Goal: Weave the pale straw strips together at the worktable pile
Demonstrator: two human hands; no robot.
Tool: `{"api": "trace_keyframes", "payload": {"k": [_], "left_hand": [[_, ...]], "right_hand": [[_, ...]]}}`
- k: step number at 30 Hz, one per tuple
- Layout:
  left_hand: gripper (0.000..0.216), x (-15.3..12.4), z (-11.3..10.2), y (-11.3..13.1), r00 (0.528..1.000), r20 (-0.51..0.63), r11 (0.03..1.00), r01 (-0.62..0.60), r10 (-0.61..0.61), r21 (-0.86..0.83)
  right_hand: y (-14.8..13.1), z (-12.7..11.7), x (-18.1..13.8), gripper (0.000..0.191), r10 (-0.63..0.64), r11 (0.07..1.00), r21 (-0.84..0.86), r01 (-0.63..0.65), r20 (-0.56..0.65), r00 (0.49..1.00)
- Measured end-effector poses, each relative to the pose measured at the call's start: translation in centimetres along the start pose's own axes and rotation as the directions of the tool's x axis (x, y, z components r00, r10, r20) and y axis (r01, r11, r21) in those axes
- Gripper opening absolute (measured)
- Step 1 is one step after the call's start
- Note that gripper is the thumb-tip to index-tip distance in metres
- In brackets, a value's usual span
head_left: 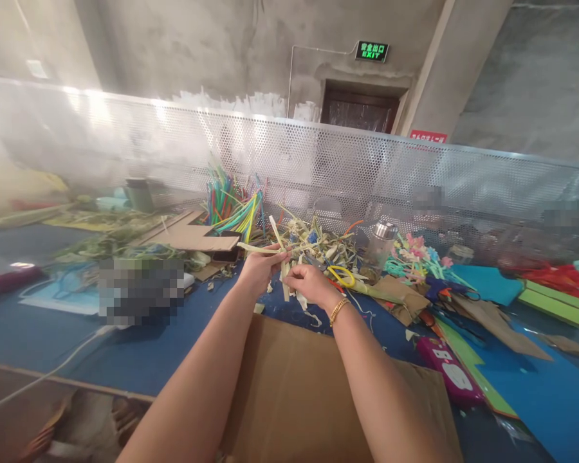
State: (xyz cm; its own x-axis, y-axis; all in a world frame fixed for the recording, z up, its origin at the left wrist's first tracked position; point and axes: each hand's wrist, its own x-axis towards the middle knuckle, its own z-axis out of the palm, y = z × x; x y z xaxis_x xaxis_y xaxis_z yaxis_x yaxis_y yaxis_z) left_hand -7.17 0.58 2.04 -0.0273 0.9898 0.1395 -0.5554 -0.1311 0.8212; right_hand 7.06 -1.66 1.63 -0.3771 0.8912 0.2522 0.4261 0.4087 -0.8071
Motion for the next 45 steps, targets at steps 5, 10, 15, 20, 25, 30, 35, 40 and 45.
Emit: {"api": "trace_keyframes", "payload": {"k": [5, 10, 15, 20, 25, 30, 35, 40, 45], "left_hand": [[0.027, -0.2, -0.2, 0.5, 0.999, -0.004, 0.997, 0.051, -0.051, 0.052], [0.026, -0.4, -0.4, 0.6, 0.997, 0.010, 0.990, 0.077, -0.078, 0.119], [0.020, -0.3, -0.3, 0.4, 0.992, 0.038, 0.974, 0.114, -0.123, 0.196], [0.028, -0.5, 0.2, 0.5, 0.962, 0.154, 0.953, 0.187, -0.227, 0.240], [0.024, -1.3, 1.1, 0.1, 0.884, 0.281, 0.905, 0.280, -0.373, 0.321], [0.015, -1.8, 1.5, -0.2, 0.889, 0.246, 0.881, 0.277, -0.386, 0.383], [0.012, -1.7, 1.8, -0.4, 0.896, 0.234, 0.887, 0.277, -0.378, 0.370], [0.012, -1.4, 1.5, -0.3, 0.868, 0.255, 0.871, 0.318, -0.426, 0.374], [0.019, -1.4, 1.1, 0.6, 0.881, 0.286, 0.926, 0.361, -0.376, 0.106]], "right_hand": [[0.1, -1.0, -0.4, 0.021, -0.023, 1.000, 0.020, 0.020, 0.199, 0.980], [0.4, -1.2, -0.4, 0.025, -0.043, 0.999, 0.023, 0.037, 0.343, 0.939], [0.2, -1.7, -0.7, 0.034, -0.011, 1.000, 0.011, 0.007, 0.375, 0.927], [0.6, -3.1, -0.2, 0.046, 0.042, 0.995, -0.072, -0.064, -0.270, 0.962], [1.8, -2.7, 0.8, 0.038, 0.079, 0.990, 0.135, -0.030, -0.373, 0.925], [2.3, -1.8, 1.4, 0.034, 0.097, 0.916, 0.398, 0.056, -0.356, 0.929], [2.4, -2.1, 1.6, 0.028, 0.134, 0.905, 0.416, 0.092, -0.484, 0.865], [2.4, -2.1, 1.5, 0.030, 0.192, 0.892, 0.445, 0.073, -0.521, 0.832], [1.9, -2.6, 1.2, 0.033, 0.283, 0.795, 0.604, 0.057, -0.453, 0.845]]}}
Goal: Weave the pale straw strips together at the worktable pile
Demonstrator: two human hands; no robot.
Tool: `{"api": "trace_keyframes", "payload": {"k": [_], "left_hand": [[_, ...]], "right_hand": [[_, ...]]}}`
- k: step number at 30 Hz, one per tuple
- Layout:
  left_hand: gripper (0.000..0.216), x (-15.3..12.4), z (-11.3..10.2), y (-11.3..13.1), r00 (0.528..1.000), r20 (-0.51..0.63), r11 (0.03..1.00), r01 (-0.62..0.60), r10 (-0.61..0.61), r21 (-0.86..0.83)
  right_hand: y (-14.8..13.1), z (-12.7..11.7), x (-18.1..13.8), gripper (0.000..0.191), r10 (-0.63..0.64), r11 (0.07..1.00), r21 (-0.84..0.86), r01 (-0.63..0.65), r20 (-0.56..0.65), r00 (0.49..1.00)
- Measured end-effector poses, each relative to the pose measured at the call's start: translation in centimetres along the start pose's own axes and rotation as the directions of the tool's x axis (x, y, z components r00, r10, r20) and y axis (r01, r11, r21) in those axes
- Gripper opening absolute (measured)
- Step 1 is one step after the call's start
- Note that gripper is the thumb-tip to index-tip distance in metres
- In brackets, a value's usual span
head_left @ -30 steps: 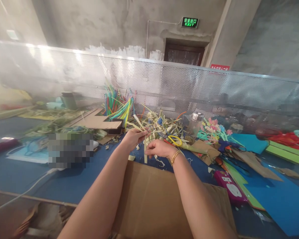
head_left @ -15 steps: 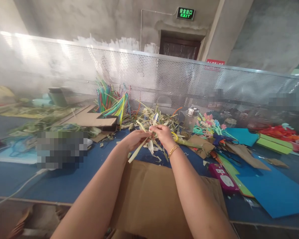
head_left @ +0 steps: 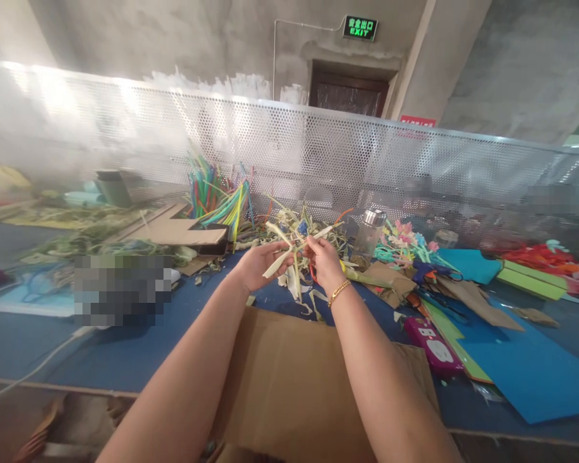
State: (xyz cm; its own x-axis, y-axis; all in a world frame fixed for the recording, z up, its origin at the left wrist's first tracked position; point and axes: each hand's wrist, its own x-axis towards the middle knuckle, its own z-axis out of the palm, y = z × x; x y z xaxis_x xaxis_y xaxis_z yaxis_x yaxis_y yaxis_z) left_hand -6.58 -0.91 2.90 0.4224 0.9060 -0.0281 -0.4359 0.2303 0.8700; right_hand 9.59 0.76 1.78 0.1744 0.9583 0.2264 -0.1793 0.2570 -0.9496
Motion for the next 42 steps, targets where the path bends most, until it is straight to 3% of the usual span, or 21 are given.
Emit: {"api": "trace_keyframes", "payload": {"k": [7, 11, 16, 18, 22, 26, 30, 34, 42], "left_hand": [[0.035, 0.1, 0.8, -0.6, 0.974, 0.009, 0.973, -0.229, 0.228, 0.037], [0.024, 0.5, 0.5, -0.5, 0.975, -0.095, 0.979, -0.199, 0.201, 0.036], [0.029, 0.6, 0.1, -0.5, 0.993, -0.051, 0.993, -0.105, 0.108, 0.059], [0.029, 0.5, 0.2, -0.7, 0.996, -0.029, 0.991, -0.079, 0.082, 0.105], [0.025, 0.3, 0.5, -0.8, 1.000, -0.007, 0.985, -0.010, 0.011, 0.174], [0.027, 0.0, 0.8, -0.7, 0.999, 0.015, 0.992, 0.038, -0.040, 0.117], [0.016, -0.1, 1.0, -0.7, 0.997, 0.011, 0.989, 0.073, -0.075, 0.129], [0.011, 0.2, 1.1, -0.8, 0.989, 0.037, 0.976, 0.136, -0.144, 0.168], [0.015, 1.2, 0.8, -1.6, 0.988, 0.030, 0.962, 0.142, -0.153, 0.234]], "right_hand": [[-0.5, 1.2, -0.6, 0.041, 0.006, 0.987, 0.158, -0.005, -0.005, 1.000], [-1.3, 0.0, -0.5, 0.046, 0.012, 0.996, 0.087, -0.024, 0.138, 0.990], [-1.4, -2.6, 0.7, 0.074, -0.008, 0.997, 0.074, 0.005, 0.033, 0.999], [-1.0, -2.5, 0.9, 0.063, -0.024, 1.000, -0.007, 0.024, 0.034, 0.999], [-0.5, -1.0, 0.4, 0.034, -0.038, 0.991, -0.112, 0.069, 0.258, 0.965], [-0.8, -0.6, -0.1, 0.031, -0.045, 0.982, -0.160, 0.099, 0.313, 0.949], [-0.7, -0.9, 0.0, 0.029, -0.096, 0.974, -0.159, 0.161, 0.351, 0.931], [0.1, -0.7, 0.3, 0.029, -0.176, 0.971, -0.105, 0.217, 0.307, 0.935], [0.6, -1.3, 0.7, 0.032, -0.143, 0.989, -0.019, 0.149, 0.183, 0.973]]}}
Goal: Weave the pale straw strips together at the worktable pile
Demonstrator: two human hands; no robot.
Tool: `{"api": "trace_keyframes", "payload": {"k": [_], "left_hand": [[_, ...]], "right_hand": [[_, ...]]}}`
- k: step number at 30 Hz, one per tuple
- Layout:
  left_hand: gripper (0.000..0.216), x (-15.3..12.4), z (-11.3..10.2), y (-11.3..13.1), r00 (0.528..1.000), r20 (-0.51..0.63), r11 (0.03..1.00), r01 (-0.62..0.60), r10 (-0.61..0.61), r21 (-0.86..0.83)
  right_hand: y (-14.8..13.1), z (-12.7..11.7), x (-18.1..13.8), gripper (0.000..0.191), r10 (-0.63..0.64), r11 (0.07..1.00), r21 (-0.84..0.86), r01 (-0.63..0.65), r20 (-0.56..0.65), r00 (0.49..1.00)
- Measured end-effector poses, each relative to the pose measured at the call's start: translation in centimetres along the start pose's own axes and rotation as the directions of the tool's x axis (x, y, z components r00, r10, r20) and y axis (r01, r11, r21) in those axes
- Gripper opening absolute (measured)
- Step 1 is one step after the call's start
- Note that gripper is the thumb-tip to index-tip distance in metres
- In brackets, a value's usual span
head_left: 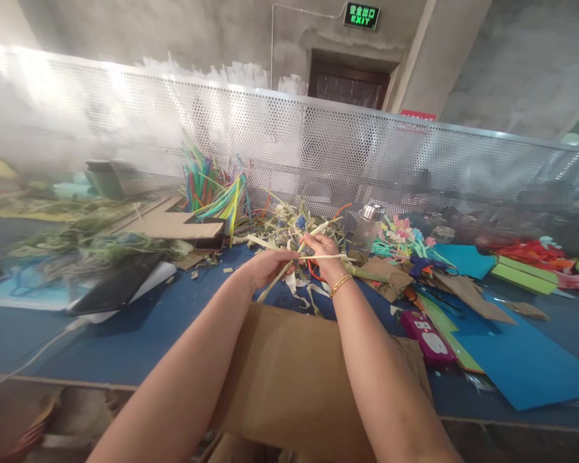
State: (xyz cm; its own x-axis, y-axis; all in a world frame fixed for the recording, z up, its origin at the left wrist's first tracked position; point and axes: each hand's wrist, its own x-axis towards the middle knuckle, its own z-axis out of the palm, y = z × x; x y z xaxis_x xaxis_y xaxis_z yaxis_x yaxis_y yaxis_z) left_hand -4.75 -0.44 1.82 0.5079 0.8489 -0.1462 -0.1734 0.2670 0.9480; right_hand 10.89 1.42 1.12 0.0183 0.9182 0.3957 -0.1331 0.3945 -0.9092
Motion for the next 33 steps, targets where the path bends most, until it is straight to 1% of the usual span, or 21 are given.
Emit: {"api": "trace_keyframes", "payload": {"k": [4, 7, 10, 14, 15, 17, 20, 22, 24, 27, 29, 30, 31, 32, 33], "left_hand": [[0.017, 0.2, -0.1, -0.3, 0.995, -0.095, 1.000, 0.007, -0.010, -0.023], [0.021, -0.1, 0.1, -0.4, 0.994, -0.101, 1.000, -0.026, 0.027, 0.014], [0.027, -0.4, 0.3, -0.3, 0.989, -0.098, 0.993, -0.109, 0.113, 0.051], [0.029, -0.5, 0.0, -0.1, 0.965, -0.105, 0.970, -0.243, 0.242, -0.005], [0.031, -0.4, -0.1, -0.1, 0.955, -0.110, 0.960, -0.278, 0.274, -0.019], [0.034, -0.2, -0.5, -0.1, 0.927, -0.149, 0.938, -0.348, 0.345, 0.010], [0.030, 0.2, -1.0, -0.2, 0.858, -0.244, 0.889, -0.411, 0.452, 0.203], [0.025, 0.5, -1.2, -0.3, 0.804, -0.277, 0.836, -0.430, 0.526, 0.341], [0.020, 0.7, -1.5, -0.4, 0.743, -0.292, 0.767, -0.437, 0.602, 0.470], [0.014, 0.6, -1.7, -0.2, 0.636, -0.294, 0.627, -0.394, 0.714, 0.672], [0.017, 0.4, -1.7, 0.0, 0.534, -0.280, 0.507, -0.344, 0.798, 0.790], [0.019, 0.4, -1.7, 0.1, 0.479, -0.271, 0.453, -0.318, 0.835, 0.833], [0.021, 0.3, -1.7, 0.2, 0.434, -0.263, 0.412, -0.294, 0.862, 0.862], [0.021, 0.3, -1.7, 0.2, 0.407, -0.261, 0.390, -0.275, 0.875, 0.879], [0.019, 0.3, -1.8, 0.2, 0.400, -0.271, 0.392, -0.260, 0.876, 0.882]], "right_hand": [[0.0, -0.1, 0.0, 0.033, 0.002, 1.000, 0.008, -0.002, -0.012, 1.000], [-0.1, -0.1, -0.1, 0.034, 0.006, 1.000, -0.004, -0.006, -0.026, 1.000], [-0.4, -0.3, 0.0, 0.034, 0.027, 1.000, -0.014, -0.027, -0.019, 0.999], [-1.1, -1.1, 0.3, 0.032, 0.074, 0.997, 0.013, -0.073, -0.027, 0.997], [-1.3, -1.2, 0.3, 0.031, 0.085, 0.996, 0.034, -0.085, -0.018, 0.996], [-1.7, -1.1, 0.1, 0.030, 0.125, 0.989, 0.067, -0.129, 0.057, 0.991], [-1.8, -0.4, -0.5, 0.029, 0.192, 0.977, 0.049, -0.205, 0.194, 0.962], [-1.6, 0.3, -0.9, 0.030, 0.197, 0.977, 0.043, -0.211, 0.217, 0.956], [-1.2, 1.0, -1.1, 0.032, 0.196, 0.974, 0.073, -0.215, 0.201, 0.960], [-0.5, 1.5, -1.1, 0.033, 0.212, 0.963, 0.133, -0.235, 0.168, 0.963], [-0.1, 1.6, -0.9, 0.033, 0.196, 0.966, 0.144, -0.214, 0.127, 0.972], [0.0, 1.6, -0.8, 0.032, 0.180, 0.971, 0.139, -0.193, 0.101, 0.979], [0.1, 1.5, -0.8, 0.031, 0.163, 0.976, 0.132, -0.173, 0.077, 0.984], [0.1, 1.5, -0.7, 0.030, 0.152, 0.979, 0.124, -0.159, 0.061, 0.986], [0.1, 1.5, -0.8, 0.029, 0.148, 0.980, 0.121, -0.155, 0.060, 0.987]]}}
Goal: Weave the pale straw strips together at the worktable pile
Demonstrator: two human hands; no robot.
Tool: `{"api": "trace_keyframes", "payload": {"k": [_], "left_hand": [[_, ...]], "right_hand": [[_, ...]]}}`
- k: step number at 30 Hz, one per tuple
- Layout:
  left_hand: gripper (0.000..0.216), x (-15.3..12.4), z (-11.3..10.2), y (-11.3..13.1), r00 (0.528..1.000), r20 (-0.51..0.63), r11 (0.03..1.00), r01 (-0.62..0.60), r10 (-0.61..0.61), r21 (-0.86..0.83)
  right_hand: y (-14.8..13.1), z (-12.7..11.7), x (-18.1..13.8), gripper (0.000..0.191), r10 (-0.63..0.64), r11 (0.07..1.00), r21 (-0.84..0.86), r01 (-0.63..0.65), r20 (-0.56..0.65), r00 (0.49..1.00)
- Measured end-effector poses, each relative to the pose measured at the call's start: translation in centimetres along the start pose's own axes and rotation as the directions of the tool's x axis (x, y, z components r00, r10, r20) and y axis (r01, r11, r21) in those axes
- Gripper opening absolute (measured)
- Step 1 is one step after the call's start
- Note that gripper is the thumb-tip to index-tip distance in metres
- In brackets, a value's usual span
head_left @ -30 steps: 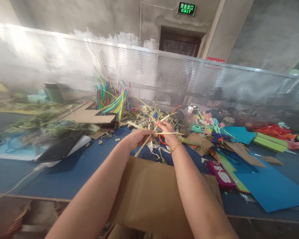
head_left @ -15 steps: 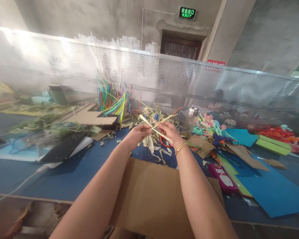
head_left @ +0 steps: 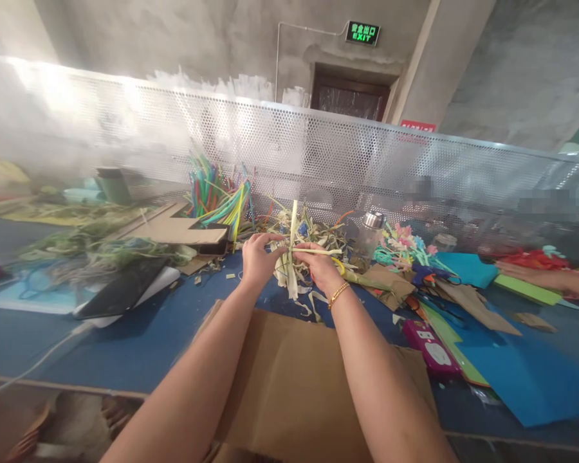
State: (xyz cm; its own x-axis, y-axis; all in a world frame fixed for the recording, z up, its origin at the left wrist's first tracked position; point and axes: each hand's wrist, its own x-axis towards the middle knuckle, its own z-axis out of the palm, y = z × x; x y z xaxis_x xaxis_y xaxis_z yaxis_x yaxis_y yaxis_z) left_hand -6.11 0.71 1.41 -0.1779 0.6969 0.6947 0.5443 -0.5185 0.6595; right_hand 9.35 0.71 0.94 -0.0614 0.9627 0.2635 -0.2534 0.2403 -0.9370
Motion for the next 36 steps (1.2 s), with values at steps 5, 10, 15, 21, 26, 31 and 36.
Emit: {"api": "trace_keyframes", "payload": {"k": [5, 10, 15, 21, 26, 31, 36], "left_hand": [[0.012, -0.3, 0.6, -0.9, 0.982, 0.129, 0.977, 0.158, -0.139, -0.145], [0.024, -0.6, 0.9, -0.9, 0.937, 0.220, 0.905, 0.326, -0.271, -0.274], [0.032, -0.9, 1.1, 0.2, 0.829, 0.367, 0.703, 0.555, -0.422, -0.444], [0.034, -1.0, 1.3, 0.9, 0.784, 0.437, 0.448, 0.614, -0.441, -0.650], [0.032, -0.8, 0.9, 0.9, 0.741, 0.519, 0.373, 0.666, -0.426, -0.645], [0.034, -0.8, 0.6, 0.6, 0.678, 0.585, 0.410, 0.735, -0.445, -0.540], [0.030, -0.8, 0.5, 0.5, 0.702, 0.551, 0.433, 0.712, -0.451, -0.553]], "right_hand": [[0.0, 0.6, -0.4, 0.033, 0.044, 0.999, 0.026, -0.046, 0.093, 0.995], [0.2, 0.9, -0.3, 0.026, -0.004, 1.000, 0.010, 0.005, -0.063, 0.998], [0.3, 1.0, -0.2, 0.021, -0.029, 0.999, 0.036, 0.031, -0.058, 0.998], [0.7, 1.5, -0.3, 0.022, -0.009, 0.992, 0.126, 0.019, -0.079, 0.997], [0.4, 1.6, -0.4, 0.024, 0.035, 0.985, 0.173, -0.018, -0.092, 0.995], [0.3, 1.6, -0.4, 0.025, 0.054, 0.984, 0.172, -0.044, -0.052, 0.997], [0.8, 1.2, -0.3, 0.023, 0.105, 0.985, 0.144, -0.096, -0.052, 0.993]]}}
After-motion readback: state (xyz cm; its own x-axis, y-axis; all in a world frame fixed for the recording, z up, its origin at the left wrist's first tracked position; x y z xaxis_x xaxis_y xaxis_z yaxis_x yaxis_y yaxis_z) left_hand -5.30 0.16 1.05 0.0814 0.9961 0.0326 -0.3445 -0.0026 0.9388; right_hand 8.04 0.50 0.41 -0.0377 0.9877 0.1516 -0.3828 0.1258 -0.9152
